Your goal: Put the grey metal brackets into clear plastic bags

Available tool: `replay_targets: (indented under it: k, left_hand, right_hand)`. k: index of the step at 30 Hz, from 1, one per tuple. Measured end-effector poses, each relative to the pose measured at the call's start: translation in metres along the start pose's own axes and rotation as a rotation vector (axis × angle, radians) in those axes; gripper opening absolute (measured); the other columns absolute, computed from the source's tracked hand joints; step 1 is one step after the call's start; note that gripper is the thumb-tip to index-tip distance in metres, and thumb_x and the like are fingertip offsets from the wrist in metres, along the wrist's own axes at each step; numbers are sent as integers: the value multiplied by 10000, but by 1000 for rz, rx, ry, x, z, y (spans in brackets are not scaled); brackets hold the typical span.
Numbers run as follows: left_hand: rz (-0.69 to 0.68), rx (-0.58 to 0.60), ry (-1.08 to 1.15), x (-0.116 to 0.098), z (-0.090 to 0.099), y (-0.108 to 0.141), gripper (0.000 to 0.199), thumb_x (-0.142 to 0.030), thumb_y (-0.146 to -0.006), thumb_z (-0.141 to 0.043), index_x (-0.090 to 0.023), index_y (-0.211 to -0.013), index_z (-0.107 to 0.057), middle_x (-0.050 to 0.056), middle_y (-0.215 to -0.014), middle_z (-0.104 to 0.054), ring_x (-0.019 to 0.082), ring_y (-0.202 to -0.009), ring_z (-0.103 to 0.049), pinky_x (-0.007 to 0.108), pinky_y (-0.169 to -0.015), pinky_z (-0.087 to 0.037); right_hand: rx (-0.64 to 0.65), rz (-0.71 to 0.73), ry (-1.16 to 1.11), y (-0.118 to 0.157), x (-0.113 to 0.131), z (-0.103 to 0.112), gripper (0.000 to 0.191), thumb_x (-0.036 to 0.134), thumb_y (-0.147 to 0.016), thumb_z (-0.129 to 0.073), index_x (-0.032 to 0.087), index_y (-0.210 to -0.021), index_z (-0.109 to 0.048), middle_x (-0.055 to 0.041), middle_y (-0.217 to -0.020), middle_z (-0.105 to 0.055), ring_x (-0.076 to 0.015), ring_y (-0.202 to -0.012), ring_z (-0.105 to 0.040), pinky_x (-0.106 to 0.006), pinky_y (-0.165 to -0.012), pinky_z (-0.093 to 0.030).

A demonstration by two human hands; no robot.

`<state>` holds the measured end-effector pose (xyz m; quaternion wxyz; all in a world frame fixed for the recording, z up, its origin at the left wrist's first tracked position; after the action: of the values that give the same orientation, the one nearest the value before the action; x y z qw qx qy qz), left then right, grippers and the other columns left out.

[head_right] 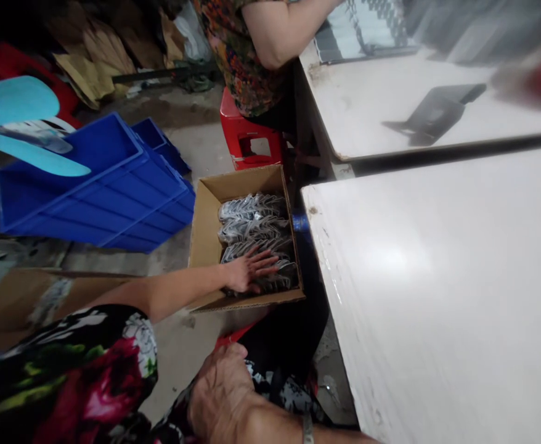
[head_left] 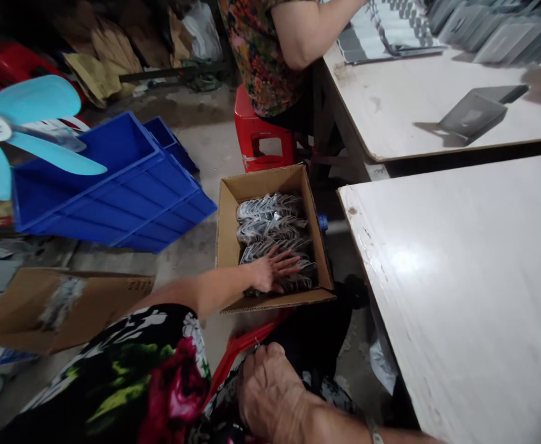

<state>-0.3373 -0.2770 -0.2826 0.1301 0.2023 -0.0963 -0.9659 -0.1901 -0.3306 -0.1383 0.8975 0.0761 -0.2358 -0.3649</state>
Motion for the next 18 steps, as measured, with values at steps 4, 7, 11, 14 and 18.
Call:
replay_targets:
  k: [4,7,11,14,18]
  left_hand:
    - [-8,20,-113,15,20,19,856,-528,-674,-609,-191,-1385,-271,150,-1469,-217,335,-1352,-131,574,-1054,-57]
    - [83,27,-199,26,19,27,906,-578,-637,-615,-153,-1372,-298,182,-1458,-230,353,-1348,-126,593,-1042,-41]
    - [142,45,-232,25,0,30,969,-650,-593,-590,-123,-1360,-319,204,-1442,-258,371,-1344,-109,632,-1019,7]
    - [177,62,-229,21,-11,29,966,-646,-575,-599,-133,-1352,-341,201,-1447,-249,377,-1342,-107,637,-1014,7]
    - [233,79,-208,20,-15,29,950,-612,-561,-619,-146,-1346,-356,187,-1452,-246,380,-1338,-116,635,-1016,-24]
  right_hand:
    - [113,32,-9,0,0,2,209,129,-768,-502,28,-875,-651,-195,-783,-637,-268,-717,-593,-431,-590,-457]
    - [116,28,-12,-2,0,5,212,127,-772,-502,14,-877,-647,-200,-771,-636,-264,-699,-595,-415,-572,-452]
    - [101,21,-24,-3,1,6,220,123,-747,-523,-2,-876,-650,-213,-777,-635,-287,-710,-602,-436,-581,-455]
    - [122,8,-26,-3,0,4,232,124,-750,-514,0,-890,-651,-220,-788,-634,-295,-721,-605,-449,-591,-458]
    - [112,2,-31,-3,1,5,229,139,-739,-525,16,-880,-655,-219,-788,-636,-294,-728,-598,-447,-595,-455]
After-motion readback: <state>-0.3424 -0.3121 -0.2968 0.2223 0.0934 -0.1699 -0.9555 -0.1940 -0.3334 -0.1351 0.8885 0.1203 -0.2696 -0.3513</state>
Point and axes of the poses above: each hand's wrist, its own y-axis away from the middle knuckle, its own z-axis out of the back of the hand, x = y × z, the point moved 8 cm from there along -y, towards the middle knuckle
